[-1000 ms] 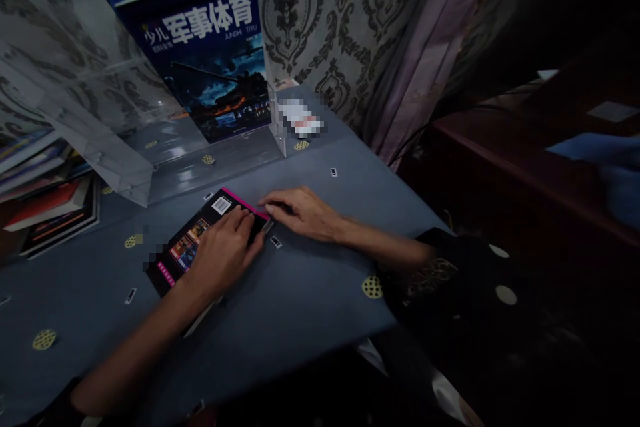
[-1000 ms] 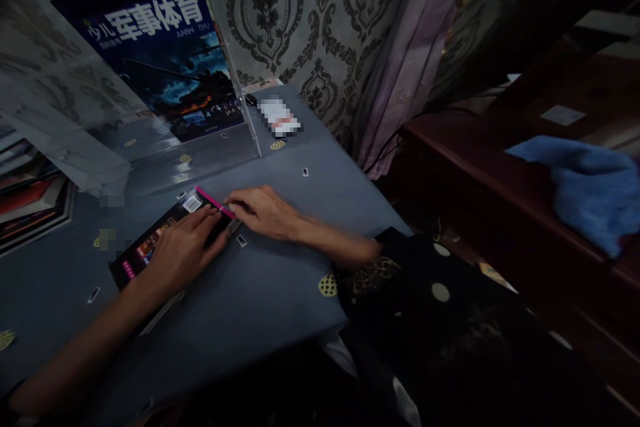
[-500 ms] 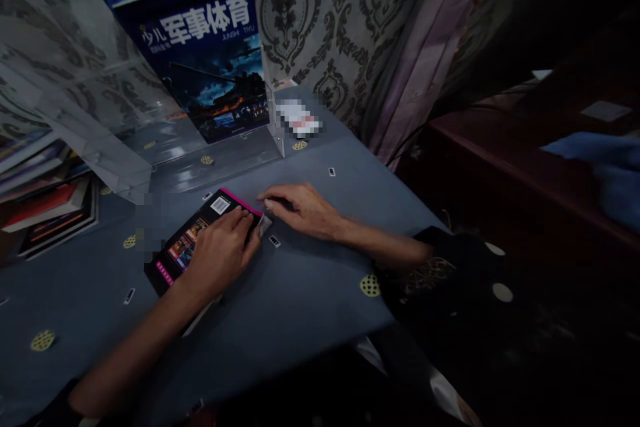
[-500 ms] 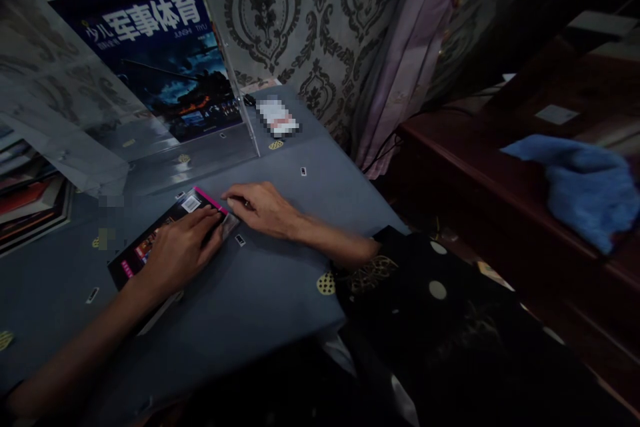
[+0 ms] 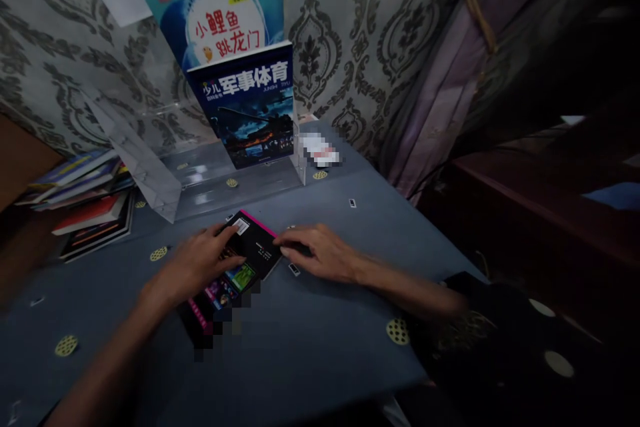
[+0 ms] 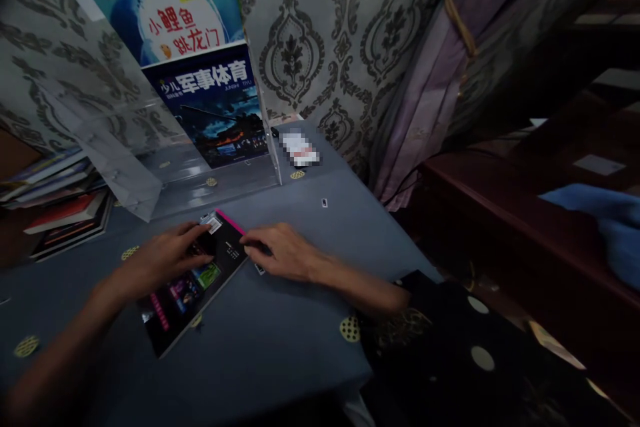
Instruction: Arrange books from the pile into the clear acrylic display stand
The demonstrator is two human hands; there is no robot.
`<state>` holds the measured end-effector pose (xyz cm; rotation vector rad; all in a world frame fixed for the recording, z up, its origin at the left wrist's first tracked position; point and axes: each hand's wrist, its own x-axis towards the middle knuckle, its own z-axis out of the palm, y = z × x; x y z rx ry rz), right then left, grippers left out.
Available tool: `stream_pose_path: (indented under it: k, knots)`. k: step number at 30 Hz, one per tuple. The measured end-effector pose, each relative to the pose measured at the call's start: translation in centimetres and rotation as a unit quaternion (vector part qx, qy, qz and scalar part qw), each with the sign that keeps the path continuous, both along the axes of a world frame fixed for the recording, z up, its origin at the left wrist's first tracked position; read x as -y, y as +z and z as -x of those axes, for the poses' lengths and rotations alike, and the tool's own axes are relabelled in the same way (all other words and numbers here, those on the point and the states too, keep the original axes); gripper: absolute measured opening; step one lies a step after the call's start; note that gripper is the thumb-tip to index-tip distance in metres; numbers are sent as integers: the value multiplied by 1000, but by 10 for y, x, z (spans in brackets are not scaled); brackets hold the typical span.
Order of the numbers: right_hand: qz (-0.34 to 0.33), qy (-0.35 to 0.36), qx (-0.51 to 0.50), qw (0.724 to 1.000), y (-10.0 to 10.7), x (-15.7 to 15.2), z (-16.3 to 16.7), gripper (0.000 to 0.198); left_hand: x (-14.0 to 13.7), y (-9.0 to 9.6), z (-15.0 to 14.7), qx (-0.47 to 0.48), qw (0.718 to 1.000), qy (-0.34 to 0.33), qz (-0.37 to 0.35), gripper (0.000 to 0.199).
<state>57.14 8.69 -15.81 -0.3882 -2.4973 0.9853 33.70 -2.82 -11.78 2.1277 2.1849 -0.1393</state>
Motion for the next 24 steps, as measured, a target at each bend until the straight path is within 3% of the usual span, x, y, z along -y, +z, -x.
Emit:
stream_pose_path:
  k: [5,11,18,24]
  knots:
    - [-25,-16,-11,999,-6,-7,0,26,-3,6,-14,-40,997,70,13,49]
    - [-82,-48,-4,995,-19,-25,0,27,-11,-9,-21,-14,994,94,-50,36]
    - [-130,-142,18,981,-21,-37,-2,22,-16,-36,-17,124,979,12,-159,28]
    - [-138,-194,37,971,-24,-54,-6,22,-30,-52,-20,172,968,-57,-175,31]
